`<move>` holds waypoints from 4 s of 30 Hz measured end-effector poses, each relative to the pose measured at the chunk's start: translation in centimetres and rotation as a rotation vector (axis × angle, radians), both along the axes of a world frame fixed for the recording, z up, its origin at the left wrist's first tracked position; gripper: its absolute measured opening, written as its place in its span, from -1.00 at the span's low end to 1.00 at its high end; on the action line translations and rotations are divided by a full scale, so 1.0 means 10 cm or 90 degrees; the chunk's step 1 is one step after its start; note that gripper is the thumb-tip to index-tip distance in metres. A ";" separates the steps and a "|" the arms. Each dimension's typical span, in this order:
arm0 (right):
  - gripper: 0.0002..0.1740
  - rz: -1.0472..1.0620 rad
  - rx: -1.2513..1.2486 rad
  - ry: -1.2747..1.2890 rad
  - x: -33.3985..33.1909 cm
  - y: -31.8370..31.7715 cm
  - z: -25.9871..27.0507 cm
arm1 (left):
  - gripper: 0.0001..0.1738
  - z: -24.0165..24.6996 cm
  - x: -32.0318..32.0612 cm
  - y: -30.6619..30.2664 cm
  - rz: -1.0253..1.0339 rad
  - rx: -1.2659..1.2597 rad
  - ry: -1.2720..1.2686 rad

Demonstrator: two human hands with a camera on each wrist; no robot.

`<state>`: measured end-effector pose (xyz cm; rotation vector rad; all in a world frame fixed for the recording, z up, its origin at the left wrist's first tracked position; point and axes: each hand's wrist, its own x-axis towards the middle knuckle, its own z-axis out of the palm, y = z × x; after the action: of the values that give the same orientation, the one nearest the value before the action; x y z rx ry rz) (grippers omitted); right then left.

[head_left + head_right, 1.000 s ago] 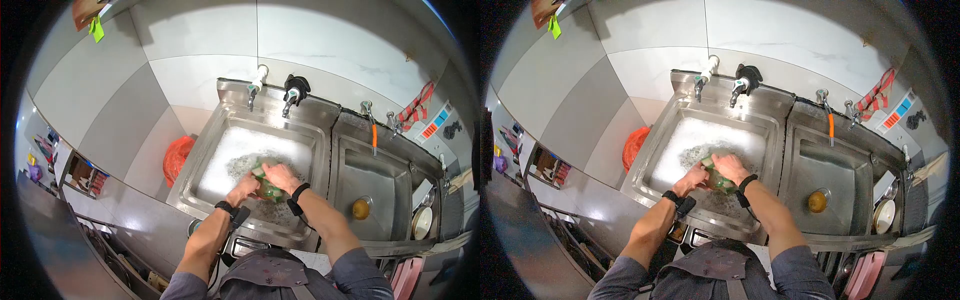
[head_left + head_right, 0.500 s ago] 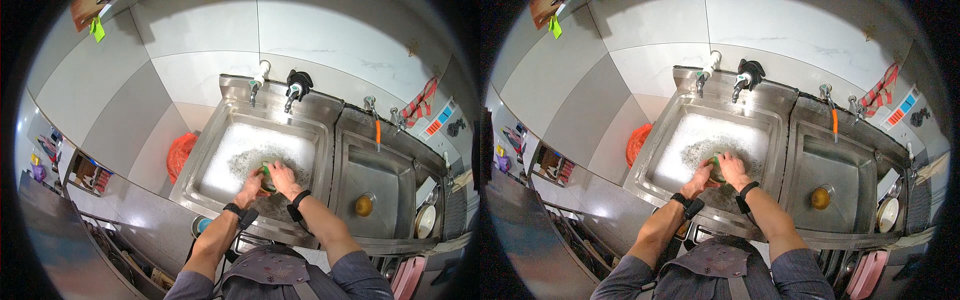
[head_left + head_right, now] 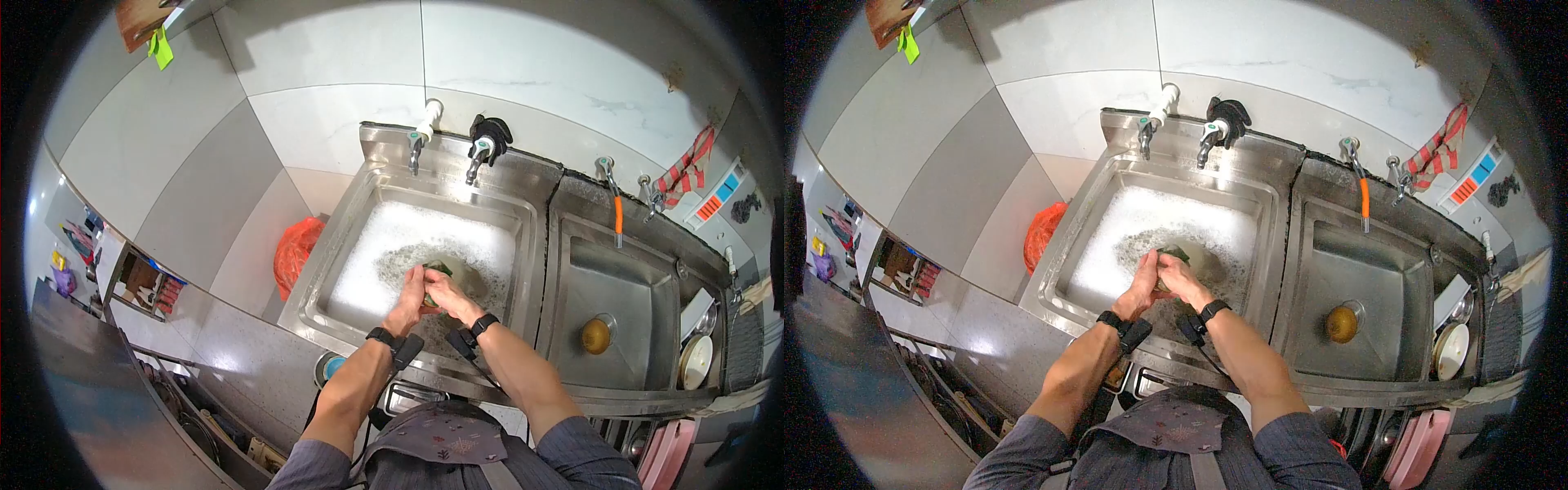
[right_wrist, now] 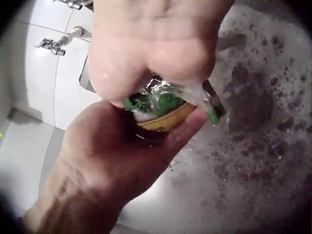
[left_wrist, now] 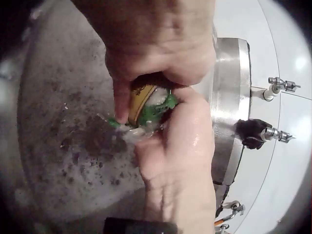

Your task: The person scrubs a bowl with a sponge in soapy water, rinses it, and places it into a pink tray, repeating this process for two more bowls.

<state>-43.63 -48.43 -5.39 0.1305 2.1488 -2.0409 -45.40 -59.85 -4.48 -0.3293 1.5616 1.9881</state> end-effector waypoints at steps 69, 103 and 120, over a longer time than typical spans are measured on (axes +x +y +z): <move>-0.36 0.097 0.324 -0.262 0.17 0.64 0.50 | -0.63 -0.54 -0.20 -0.33 0.280 -0.057 -0.074; -0.49 -0.031 -0.408 -0.232 0.02 0.69 0.15 | -0.79 0.00 0.33 -0.05 -0.207 0.222 -0.315; -0.32 -0.309 -0.270 -0.237 0.15 0.54 0.39 | -0.53 0.38 0.24 -0.06 -0.047 0.296 -0.037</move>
<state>-42.14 -42.99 -1.45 0.9640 1.5257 -2.4249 -42.96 -60.49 -0.64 -0.1367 1.0168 2.1850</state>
